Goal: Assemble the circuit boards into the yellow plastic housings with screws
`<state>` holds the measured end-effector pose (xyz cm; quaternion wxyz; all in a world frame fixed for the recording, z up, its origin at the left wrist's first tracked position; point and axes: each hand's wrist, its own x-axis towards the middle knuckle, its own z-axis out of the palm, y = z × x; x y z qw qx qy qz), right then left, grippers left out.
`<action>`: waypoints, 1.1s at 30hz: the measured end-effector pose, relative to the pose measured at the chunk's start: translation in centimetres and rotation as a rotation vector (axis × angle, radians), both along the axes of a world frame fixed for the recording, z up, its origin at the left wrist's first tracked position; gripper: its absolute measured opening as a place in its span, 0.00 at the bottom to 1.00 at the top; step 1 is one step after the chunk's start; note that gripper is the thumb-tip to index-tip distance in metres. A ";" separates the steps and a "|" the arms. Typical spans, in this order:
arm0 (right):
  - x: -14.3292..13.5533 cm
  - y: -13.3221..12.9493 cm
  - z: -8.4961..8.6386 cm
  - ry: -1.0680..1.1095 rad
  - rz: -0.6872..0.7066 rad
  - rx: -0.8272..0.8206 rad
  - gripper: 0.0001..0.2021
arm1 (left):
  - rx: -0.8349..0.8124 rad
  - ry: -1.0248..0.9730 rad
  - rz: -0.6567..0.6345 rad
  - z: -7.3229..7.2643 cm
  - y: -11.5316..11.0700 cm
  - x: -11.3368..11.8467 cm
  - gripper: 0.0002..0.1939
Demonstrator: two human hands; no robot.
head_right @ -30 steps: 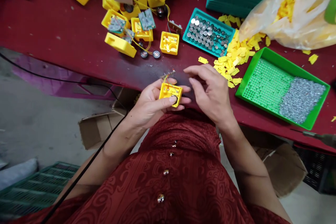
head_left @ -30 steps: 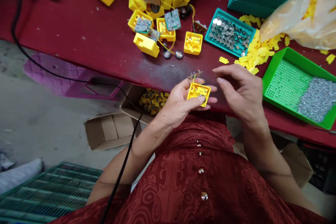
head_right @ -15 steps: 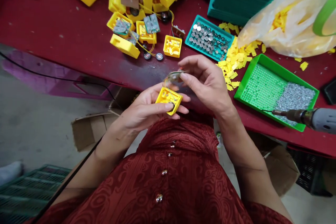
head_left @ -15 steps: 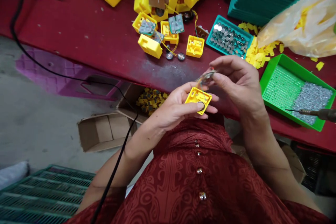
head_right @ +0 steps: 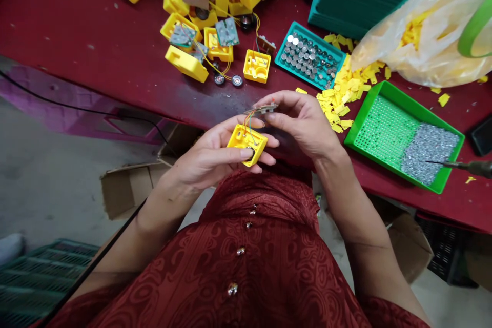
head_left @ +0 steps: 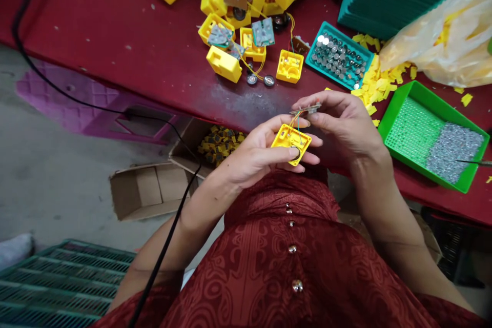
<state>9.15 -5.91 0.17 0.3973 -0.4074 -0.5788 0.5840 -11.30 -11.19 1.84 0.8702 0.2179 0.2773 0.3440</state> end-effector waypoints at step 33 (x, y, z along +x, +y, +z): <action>-1.5 -6.4 5.5 -0.676 -0.028 0.764 0.13 | -0.070 0.121 0.252 0.4 0.1 0.5 0.19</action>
